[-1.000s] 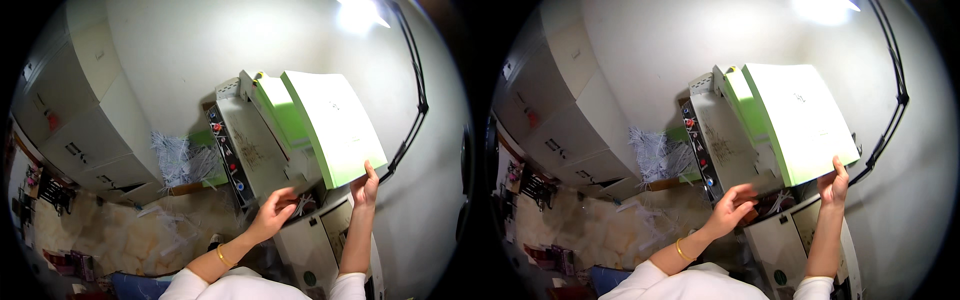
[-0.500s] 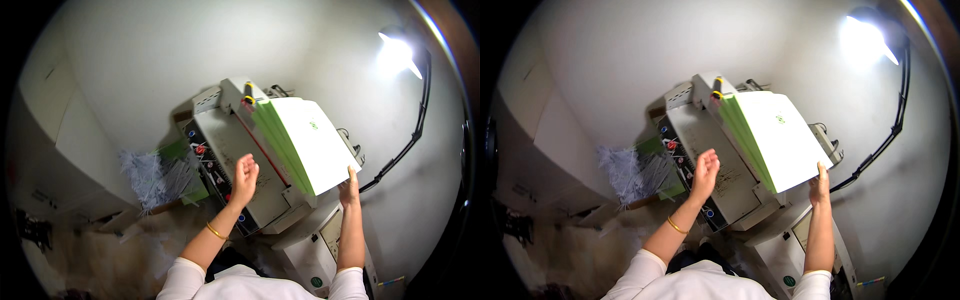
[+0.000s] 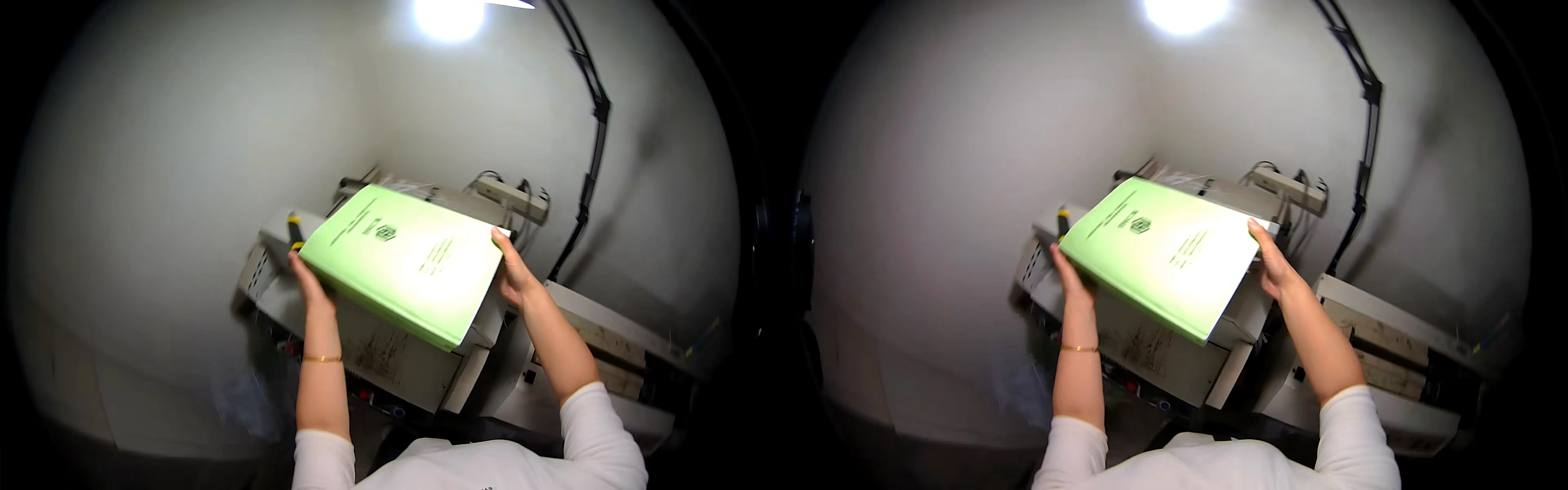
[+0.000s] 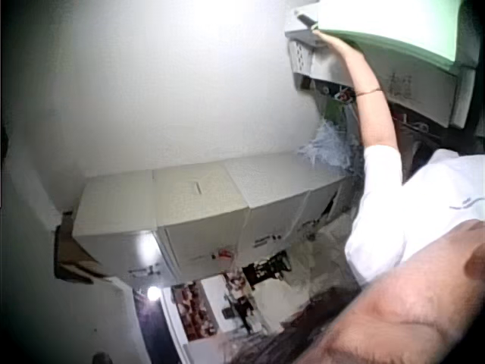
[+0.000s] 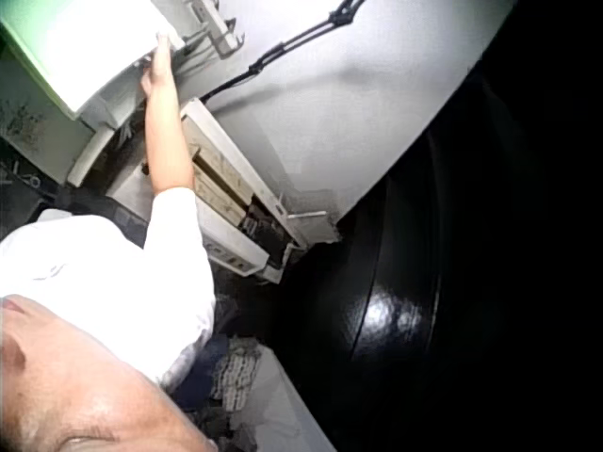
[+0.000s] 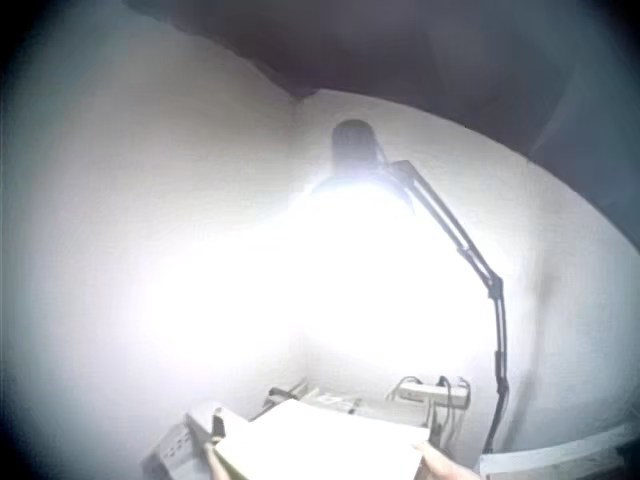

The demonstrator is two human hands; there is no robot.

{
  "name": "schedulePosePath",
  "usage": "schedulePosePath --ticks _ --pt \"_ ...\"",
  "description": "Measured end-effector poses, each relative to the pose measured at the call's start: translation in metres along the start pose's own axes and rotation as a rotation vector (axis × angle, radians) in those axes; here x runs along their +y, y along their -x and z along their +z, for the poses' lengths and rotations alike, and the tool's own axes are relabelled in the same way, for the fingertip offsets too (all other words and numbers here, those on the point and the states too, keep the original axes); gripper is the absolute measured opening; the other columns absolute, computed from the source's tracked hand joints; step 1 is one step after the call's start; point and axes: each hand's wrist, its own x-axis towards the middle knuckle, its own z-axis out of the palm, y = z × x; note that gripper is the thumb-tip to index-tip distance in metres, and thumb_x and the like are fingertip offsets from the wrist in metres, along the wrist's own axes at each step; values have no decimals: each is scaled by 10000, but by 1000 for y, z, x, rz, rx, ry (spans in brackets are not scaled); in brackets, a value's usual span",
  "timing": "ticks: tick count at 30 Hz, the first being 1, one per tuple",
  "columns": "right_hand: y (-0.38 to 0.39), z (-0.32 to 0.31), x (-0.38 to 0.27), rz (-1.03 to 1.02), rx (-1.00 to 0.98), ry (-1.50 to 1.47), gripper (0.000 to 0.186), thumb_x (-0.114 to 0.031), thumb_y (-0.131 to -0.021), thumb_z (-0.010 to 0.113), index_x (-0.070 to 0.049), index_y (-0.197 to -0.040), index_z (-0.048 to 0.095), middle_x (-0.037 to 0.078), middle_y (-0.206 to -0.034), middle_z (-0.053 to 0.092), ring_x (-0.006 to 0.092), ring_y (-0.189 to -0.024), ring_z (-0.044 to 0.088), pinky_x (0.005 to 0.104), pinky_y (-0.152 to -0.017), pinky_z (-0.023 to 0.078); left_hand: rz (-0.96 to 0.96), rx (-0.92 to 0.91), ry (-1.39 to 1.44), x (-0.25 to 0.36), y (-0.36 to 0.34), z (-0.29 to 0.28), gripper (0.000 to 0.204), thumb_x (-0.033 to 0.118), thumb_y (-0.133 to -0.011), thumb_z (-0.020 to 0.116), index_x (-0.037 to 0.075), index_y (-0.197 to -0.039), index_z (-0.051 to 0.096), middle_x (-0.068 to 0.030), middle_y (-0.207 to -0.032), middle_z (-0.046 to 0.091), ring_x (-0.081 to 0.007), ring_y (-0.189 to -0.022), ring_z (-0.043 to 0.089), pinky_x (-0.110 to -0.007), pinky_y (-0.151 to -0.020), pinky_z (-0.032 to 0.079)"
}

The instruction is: The person loads a stack of white pages into a binding machine, then places a green cover sheet over them. They adjust the machine's internal clamps and levers, then remove the assembled unit and place it on a nearby surface. The person repeats the process with another set of pages and a green cover, then moves the finished green-covered book to a paper cutter.

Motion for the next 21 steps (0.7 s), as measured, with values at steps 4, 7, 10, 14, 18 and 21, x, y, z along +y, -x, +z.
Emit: schedulePosePath --ticks 4,7,10,14,18,21 --pt "-8 -15 -3 71 -132 -43 982 -732 -781 548 -80 -1476 312 188 -1519 277 350 -1410 201 518 -1129 157 -125 -55 60 1 1 4 606 601 -926 431 109 -1262 543 -31 -1266 570 -217 -1154 533 -379 -981 428" --pt "-4 -8 -9 73 -152 -114 932 -699 -779 589 -74 -1439 382 177 -1501 321 326 -1394 258 479 -1135 178 -203 -54 128 7 12 11 556 563 -913 466 110 -1212 586 -37 -1216 606 -227 -1113 563 -385 -957 453" --pt "-12 -7 -3 42 -65 -226 824 -642 -778 638 -75 -1359 496 152 -1447 416 298 -1359 330 467 -1126 205 -223 -29 134 13 19 25 623 608 -917 417 108 -1262 557 -56 -1267 576 -251 -1154 538 -409 -981 435" --pt "10 17 -14 -95 -21 -315 655 -558 -860 569 -24 -1241 573 137 -1229 590 243 -1146 541 376 -988 403 -168 34 50 15 23 32 659 640 -922 378 117 -1291 534 -41 -1320 533 -239 -1194 497 -428 -992 418" --pt "31 30 -30 -181 37 -398 536 -509 -886 523 -24 -1092 621 117 -1054 635 203 -955 597 340 -842 469 -139 -19 -19 19 43 53 664 634 -937 348 119 -1321 517 -35 -1340 521 -219 -1201 499 -417 -996 423" --pt "66 16 -32 -209 122 -414 543 -532 -857 536 -37 -1058 627 102 -996 632 195 -902 590 330 -804 460 -113 -153 -65 16 62 62 668 608 -953 325 91 -1338 500 -57 -1352 511 -216 -1211 498 -400 -989 431"
